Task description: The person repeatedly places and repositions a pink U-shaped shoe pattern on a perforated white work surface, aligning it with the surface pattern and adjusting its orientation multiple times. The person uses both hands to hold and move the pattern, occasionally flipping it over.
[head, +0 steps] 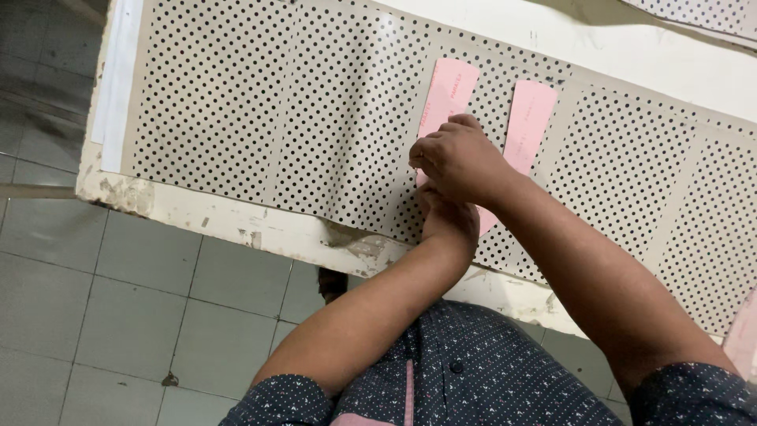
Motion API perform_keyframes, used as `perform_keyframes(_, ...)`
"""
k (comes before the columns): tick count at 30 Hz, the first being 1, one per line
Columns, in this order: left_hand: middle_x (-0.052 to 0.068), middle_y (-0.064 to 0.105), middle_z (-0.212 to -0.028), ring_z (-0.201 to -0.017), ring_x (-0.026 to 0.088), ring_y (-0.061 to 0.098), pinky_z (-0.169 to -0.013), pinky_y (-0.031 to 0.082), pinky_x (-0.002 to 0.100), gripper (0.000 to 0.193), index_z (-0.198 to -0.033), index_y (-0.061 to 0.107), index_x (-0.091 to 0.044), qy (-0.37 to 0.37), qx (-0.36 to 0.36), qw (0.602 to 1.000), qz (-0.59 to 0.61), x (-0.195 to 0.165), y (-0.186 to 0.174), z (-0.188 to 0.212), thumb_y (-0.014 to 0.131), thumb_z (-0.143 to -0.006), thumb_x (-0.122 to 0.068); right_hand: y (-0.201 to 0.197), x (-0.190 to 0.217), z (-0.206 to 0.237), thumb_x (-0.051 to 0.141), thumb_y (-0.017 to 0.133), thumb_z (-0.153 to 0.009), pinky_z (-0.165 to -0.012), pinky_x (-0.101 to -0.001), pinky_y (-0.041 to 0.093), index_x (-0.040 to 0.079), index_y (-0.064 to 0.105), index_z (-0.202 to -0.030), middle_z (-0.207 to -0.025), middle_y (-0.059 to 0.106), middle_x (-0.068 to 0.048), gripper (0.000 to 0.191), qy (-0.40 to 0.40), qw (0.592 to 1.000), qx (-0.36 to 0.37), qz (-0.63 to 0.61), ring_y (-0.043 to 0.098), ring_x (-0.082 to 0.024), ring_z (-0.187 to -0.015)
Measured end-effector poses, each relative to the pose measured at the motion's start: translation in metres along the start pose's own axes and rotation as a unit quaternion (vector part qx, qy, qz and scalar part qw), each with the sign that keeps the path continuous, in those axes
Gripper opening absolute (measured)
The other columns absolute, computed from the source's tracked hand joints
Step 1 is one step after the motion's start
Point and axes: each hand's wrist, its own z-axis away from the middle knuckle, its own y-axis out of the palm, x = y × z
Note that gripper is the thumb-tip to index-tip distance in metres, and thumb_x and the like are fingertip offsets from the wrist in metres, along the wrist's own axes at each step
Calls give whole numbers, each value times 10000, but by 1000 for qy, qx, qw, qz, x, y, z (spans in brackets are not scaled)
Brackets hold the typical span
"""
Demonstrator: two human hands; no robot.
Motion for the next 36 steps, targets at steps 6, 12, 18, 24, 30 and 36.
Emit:
perform_keyframes(6, 371, 479, -1407, -1262, 467, 512, -1032, 378, 577, 673, -1413, 351, 210, 38, -52, 998, 18, 21, 6, -2, 561, -920, -199, 2, -13, -17, 220, 677, -934, -1008, -477, 424, 151, 777, -932, -826, 746, -30, 121, -3, 999, -33, -3, 673, -249, -816)
perform_keyframes(12, 489, 457, -1261, -1104, 459, 630, -1191, 439, 439, 687, -1495, 203, 347, -63, -304, 909, 278, 45, 4, -26, 519, -1075, -96, -17, -49, -50, 226, 672, -1037, -947, -457, 472, 117, 774, -963, -770, 714, -69, 167, 27, 994, -103, 28, 653, -295, -743)
perform_keyframes(18, 449, 66, -1587, -1278, 390, 545, -893, 572, 374, 792, -1531, 182, 138, -28, -65, 976, 207, 63, -21, -34, 565, -847, 23, -33, -68, -73, 204, 699, -986, -757, -415, 538, 83, 763, -948, -799, 731, -84, 142, 3, 992, -126, 6, 682, -279, -678)
perform_keyframes(24, 479, 158, -1549, -1507, 535, 101, -1255, 125, 488, 808, -1493, 177, 235, 35, -36, 999, 14, 78, -37, -51, 541, -893, -164, -47, -81, -86, 187, 708, -1006, -665, -391, 552, 65, 767, -964, -743, 713, -123, 142, 52, 988, -145, -30, 678, -280, -636)
perform_keyframes(30, 438, 170, -1575, -1535, 520, 135, -1292, 142, 530, 761, -1514, 189, 238, 38, -57, 992, -103, 86, -42, -65, 509, -895, -67, -53, -87, -92, 181, 706, -996, -632, -387, 536, 51, 766, -994, -743, 710, -125, 144, 76, 983, -160, -41, 670, -274, -618)
perform_keyframes(36, 389, -64, -1607, -1546, 425, 168, -638, 626, 329, 809, -1546, 116, 138, -12, -84, 989, 120, 90, -39, -71, 506, -848, 10, -50, -92, -90, 154, 717, -997, -676, -412, 529, 38, 768, -973, -789, 721, -129, 129, 34, 979, -203, -16, 666, -306, -684)
